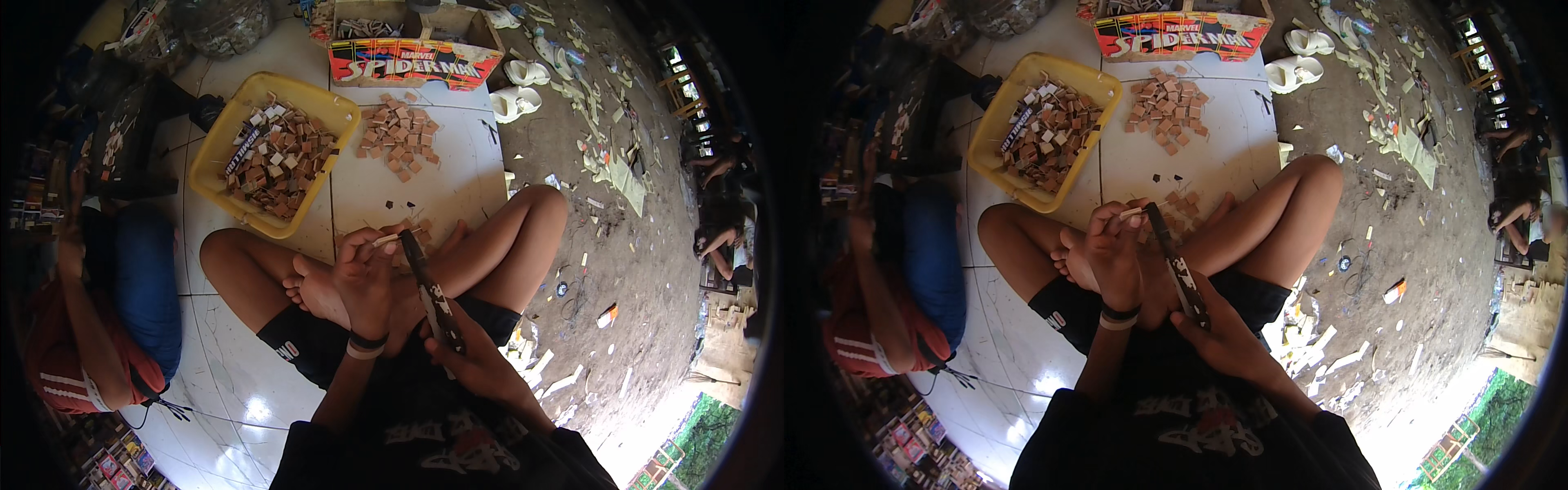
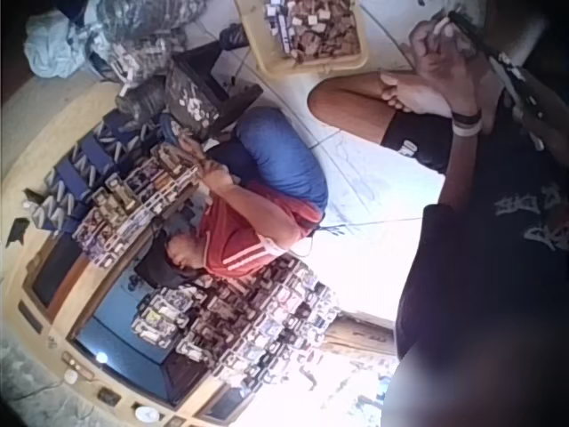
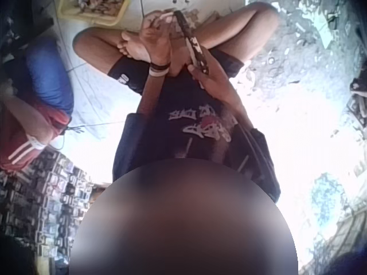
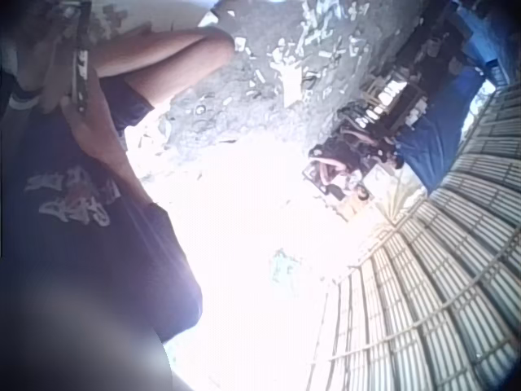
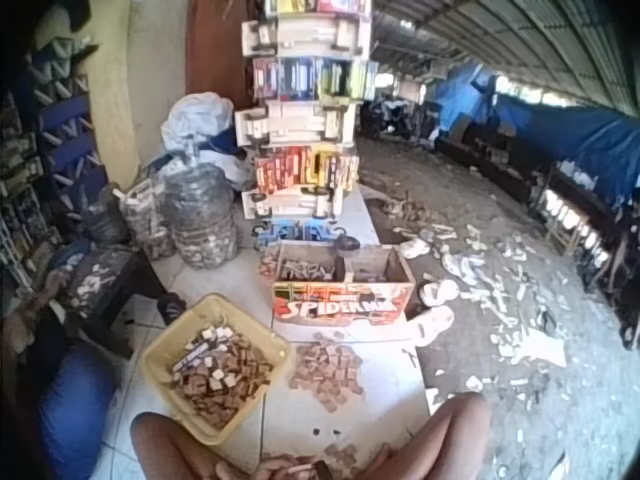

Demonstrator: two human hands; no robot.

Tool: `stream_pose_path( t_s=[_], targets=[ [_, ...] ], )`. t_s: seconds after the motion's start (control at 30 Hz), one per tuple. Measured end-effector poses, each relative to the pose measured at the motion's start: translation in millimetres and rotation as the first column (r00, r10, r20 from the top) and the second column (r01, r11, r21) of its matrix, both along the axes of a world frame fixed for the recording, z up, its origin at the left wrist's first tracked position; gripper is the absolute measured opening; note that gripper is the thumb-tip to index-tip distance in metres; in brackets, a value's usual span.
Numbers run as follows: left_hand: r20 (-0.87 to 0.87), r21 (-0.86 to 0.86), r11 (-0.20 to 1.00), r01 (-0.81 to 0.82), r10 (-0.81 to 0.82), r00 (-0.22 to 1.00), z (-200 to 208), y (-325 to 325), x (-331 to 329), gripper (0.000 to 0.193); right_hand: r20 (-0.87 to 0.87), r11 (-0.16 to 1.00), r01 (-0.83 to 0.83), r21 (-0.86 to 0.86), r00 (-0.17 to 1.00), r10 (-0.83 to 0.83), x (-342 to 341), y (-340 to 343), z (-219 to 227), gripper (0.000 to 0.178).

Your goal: The person sits cross-legged on the floor and uses a knife to carve small wooden blocks into smaller pieces. They repeatedly pick up a block, shave off pieces with the knife, and place the carved pieces into a yellow basket or onto the floor.

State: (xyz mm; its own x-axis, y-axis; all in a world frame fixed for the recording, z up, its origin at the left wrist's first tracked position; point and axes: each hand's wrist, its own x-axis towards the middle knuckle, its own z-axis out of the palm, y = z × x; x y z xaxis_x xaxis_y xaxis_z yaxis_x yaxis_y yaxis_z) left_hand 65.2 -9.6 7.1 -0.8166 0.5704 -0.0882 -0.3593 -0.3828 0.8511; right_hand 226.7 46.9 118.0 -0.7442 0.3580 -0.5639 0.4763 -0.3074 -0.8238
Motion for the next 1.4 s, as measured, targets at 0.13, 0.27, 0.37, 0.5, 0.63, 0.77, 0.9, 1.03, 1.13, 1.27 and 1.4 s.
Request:
stream_pose_path(
  t_s=[0.13,0.27,0.37,0.5,0.63,0.77,0.9,1.03,1.13,1.27,1.4],
  targets=[
    [-0.006,-0.003,1.000,0.000,0.000,1.000,-3,-1,0,0.024,0.001,1.000,-0.017,-0.003,1.000,0.017,2,2,-2,0.051],
    [-0.009,0.043,0.998,-0.037,0.037,0.999,-3,0,0,0.025,-0.001,0.968,0.008,-0.251,1.000,-0.009,5,6,-8,0.055],
    [0.004,0.069,0.990,-0.126,0.126,0.992,2,2,2,0.024,-0.065,0.997,-0.003,0.073,0.998,0.008,-1,-7,-20,0.068],
    [-0.280,-0.122,0.974,-0.192,0.152,0.948,15,-1,4,0.021,0.139,0.617,-0.136,0.775,0.989,0.044,-9,-20,-37,0.088],
    [-0.297,-0.147,0.965,-0.219,0.168,0.940,20,2,1,0.021,0.149,0.676,-0.138,0.724,0.988,0.041,-10,-21,-39,0.095],
    [-0.313,-0.222,0.961,-0.162,0.087,0.946,25,-1,-10,0.022,0.084,0.693,-0.088,0.716,0.996,0.040,-12,-14,-39,0.090],
    [-0.251,-0.403,0.914,-0.049,-0.059,0.966,33,-12,-25,0.025,0.042,0.736,-0.116,0.667,0.992,0.118,-5,-1,-37,0.085],
    [-0.094,-0.385,0.922,-0.031,-0.006,0.996,35,-11,-40,0.030,0.017,0.756,-0.106,0.646,0.992,0.125,6,7,-33,0.083],
    [0.018,-0.345,0.937,0.062,-0.059,0.998,40,-15,-44,0.029,-0.050,0.834,-0.095,0.544,0.988,0.145,11,13,-32,0.081],
    [0.009,-0.388,0.912,0.135,-0.142,0.990,47,-20,-45,0.029,-0.148,0.842,-0.091,0.532,0.969,0.198,12,16,-37,0.080],
    [0.061,-0.409,0.893,0.186,-0.177,0.982,49,-21,-44,0.028,-0.204,0.886,-0.077,0.456,0.961,0.189,12,17,-37,0.079]
  ],
)
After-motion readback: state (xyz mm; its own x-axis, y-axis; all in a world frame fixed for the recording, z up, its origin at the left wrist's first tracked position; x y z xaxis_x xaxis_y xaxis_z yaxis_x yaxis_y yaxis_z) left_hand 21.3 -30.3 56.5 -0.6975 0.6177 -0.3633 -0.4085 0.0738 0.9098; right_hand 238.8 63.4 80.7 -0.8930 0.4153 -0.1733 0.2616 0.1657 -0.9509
